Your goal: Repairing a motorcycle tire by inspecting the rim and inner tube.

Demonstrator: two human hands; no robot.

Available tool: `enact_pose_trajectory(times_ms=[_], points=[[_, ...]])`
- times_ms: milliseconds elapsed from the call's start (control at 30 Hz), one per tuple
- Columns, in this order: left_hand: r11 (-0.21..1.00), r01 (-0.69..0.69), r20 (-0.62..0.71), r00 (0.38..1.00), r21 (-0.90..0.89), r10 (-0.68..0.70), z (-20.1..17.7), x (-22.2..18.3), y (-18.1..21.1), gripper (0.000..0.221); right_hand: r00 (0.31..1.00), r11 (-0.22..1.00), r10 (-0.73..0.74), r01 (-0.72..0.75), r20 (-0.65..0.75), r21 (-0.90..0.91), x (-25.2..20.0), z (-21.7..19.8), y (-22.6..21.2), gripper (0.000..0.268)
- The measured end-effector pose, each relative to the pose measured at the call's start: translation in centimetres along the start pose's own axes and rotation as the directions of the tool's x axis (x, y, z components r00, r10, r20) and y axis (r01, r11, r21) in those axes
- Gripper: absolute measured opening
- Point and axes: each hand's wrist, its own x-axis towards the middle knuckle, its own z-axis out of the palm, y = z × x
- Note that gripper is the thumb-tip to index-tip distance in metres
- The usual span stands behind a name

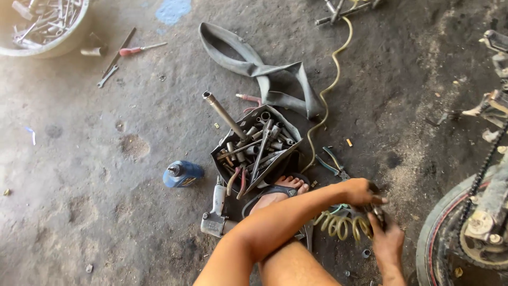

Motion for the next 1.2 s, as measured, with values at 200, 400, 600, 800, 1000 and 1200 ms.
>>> enact_pose_trajectory(times_ms=[200, 400, 600, 800, 1000, 1200], points=[[0.927, -0.177, -0.026, 0.980, 0.331, 0.197, 2.0, 3.4, -1.3, 0.067, 0.984, 0.973, -0.088, 0.052, -0.157, -0.223, 0.5, -0.3, 5.5, 0.031], [0.700, -0.538, 0.114, 0.823, 0.469, 0.556, 5.9, 6.5, -2.2, 0.038, 0.968, 0.954, -0.197, 0.152, -0.156, -0.258, 0.7, -2.6, 3.7, 0.024], [0.444, -0.559, 0.343, 0.809, 0.701, 0.477, 7.0, 6.7, -2.7, 0.026, 0.994, 0.988, 0.066, -0.053, 0.083, -0.145, 2.1, -4.6, 3.3, 0.032], [0.244, -0.398, 0.287, 0.876, 0.884, 0.388, 7.4, 4.8, -2.5, 0.032, 0.999, 0.978, 0.021, -0.029, -0.041, -0.206, 1.3, -3.9, 2.4, 0.025], [0.405, -0.250, 0.177, 0.962, 0.880, 0.209, 3.8, 0.7, -0.6, 0.035, 0.990, 0.984, -0.135, 0.130, -0.033, -0.123, 2.6, -3.2, 1.0, 0.033], [0.462, -0.458, 0.509, 0.861, 0.760, 0.018, 5.4, -0.1, -4.5, 0.018, 0.990, 0.978, -0.139, 0.135, -0.013, -0.161, 8.2, 0.2, -0.6, 0.035]])
